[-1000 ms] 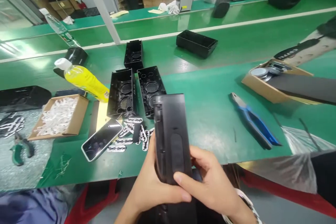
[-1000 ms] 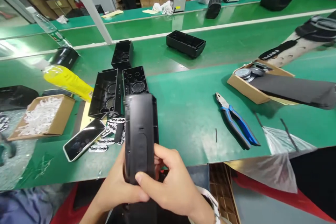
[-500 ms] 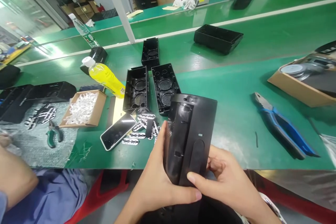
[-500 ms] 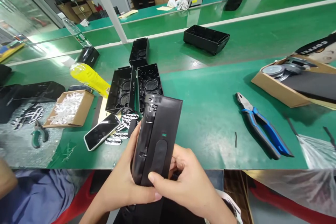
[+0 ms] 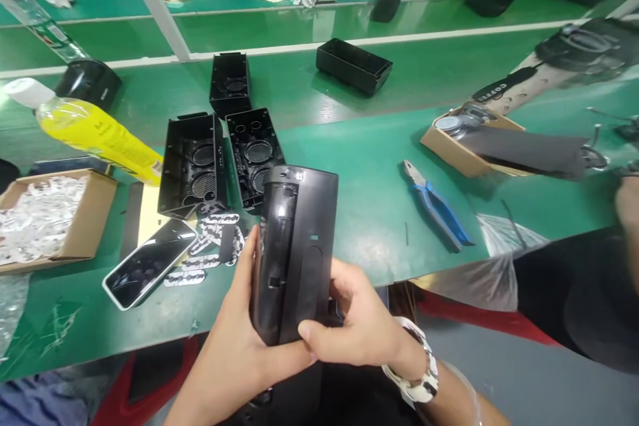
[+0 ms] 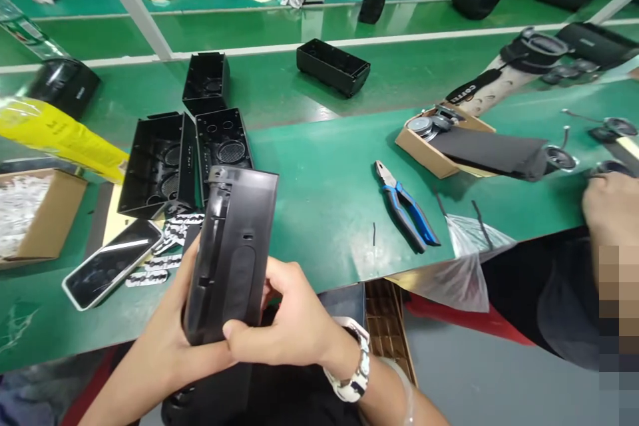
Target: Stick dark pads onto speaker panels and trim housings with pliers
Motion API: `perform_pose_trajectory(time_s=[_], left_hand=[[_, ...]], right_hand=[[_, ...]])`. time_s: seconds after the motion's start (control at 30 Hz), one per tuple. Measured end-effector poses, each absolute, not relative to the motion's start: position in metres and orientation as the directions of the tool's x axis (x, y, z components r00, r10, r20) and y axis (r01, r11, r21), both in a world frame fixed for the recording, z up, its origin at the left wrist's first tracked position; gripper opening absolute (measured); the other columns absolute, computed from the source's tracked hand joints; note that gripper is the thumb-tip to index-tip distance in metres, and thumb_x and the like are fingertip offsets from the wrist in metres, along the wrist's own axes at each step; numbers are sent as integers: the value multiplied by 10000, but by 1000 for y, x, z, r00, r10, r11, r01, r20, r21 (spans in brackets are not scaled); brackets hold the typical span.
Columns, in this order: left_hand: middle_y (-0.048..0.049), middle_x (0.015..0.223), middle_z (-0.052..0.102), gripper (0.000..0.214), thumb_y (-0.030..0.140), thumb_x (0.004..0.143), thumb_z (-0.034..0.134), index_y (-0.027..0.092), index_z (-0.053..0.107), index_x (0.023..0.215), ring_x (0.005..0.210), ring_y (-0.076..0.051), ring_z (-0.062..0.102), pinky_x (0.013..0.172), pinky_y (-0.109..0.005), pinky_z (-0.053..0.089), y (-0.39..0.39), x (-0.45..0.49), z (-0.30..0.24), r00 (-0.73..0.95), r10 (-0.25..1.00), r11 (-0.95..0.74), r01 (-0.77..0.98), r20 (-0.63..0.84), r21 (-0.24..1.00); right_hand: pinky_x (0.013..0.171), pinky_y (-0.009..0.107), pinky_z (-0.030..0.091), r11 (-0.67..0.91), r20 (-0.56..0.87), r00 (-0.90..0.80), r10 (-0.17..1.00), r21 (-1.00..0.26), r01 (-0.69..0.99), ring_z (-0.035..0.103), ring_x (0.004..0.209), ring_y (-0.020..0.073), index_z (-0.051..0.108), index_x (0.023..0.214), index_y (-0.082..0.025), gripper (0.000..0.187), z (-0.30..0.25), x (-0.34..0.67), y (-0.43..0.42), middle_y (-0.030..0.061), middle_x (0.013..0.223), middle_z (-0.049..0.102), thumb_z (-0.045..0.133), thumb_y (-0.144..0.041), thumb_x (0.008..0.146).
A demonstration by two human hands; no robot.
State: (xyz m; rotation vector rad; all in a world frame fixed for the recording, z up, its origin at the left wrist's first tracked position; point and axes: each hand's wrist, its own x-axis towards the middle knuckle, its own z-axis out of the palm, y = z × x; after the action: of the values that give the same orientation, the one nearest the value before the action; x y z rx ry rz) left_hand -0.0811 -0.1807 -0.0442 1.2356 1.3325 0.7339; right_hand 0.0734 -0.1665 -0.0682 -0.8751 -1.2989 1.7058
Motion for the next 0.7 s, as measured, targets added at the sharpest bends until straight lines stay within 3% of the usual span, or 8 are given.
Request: perform_pose_trajectory(time_s=[0.1, 0.23, 0.4, 0.57, 0.7], left_hand=[[-116, 1308, 441, 1091, 264, 599, 736, 254, 45, 1443, 1097, -327, 528, 882, -448, 507, -182, -80, -42, 138, 955, 205, 331, -262, 921], [-118, 1342, 417, 1113, 284, 610, 735, 250, 1, 1447, 1150, -332, 495, 912, -462, 490, -184, -82, -42, 147, 961, 148, 438, -233, 887], [-136, 1411, 321, 1151, 353, 597, 759, 240, -9, 1446, 1248, -362, 384, 971, -515, 425, -185, -86, -46, 85, 985, 67, 623, -153, 779], [-145, 1445, 248, 1143, 389, 617, 741, 229, -33, 1443, 1288, -363, 319, 995, -533, 386, -183, -82, -50, 75, 991, 33, 664, -110, 747], [-119, 1431, 285, 1139, 417, 617, 731, 244, -35, 1441, 1285, -338, 332, 1017, -531, 362, -181, -81, -51, 79, 993, 1, 723, -83, 690]], right_hand=[[471, 212, 332, -238, -152, -399, 904, -955, -176, 405, 566, 98, 501, 749, -174, 176, -59, 70, -169, -28, 643, 460, 554, -119, 590], [423, 185, 259, -299, -178, -398, 900, -916, -267, 333, 503, 61, 455, 693, -175, 154, -55, 70, -171, -55, 597, 396, 525, -80, 594], [494, 217, 360, -305, -167, -454, 875, -918, -252, 452, 567, 100, 537, 812, -168, 186, -66, 75, -169, -21, 664, 505, 593, -127, 640], [579, 236, 415, -210, -125, -257, 958, -919, -334, 526, 681, 130, 566, 951, -176, 350, -71, 69, -171, 15, 806, 592, 595, -99, 611], [547, 191, 408, -256, -186, -202, 961, -875, -410, 532, 641, 96, 568, 979, -188, 394, -70, 67, -172, -4, 797, 605, 627, -81, 604]])
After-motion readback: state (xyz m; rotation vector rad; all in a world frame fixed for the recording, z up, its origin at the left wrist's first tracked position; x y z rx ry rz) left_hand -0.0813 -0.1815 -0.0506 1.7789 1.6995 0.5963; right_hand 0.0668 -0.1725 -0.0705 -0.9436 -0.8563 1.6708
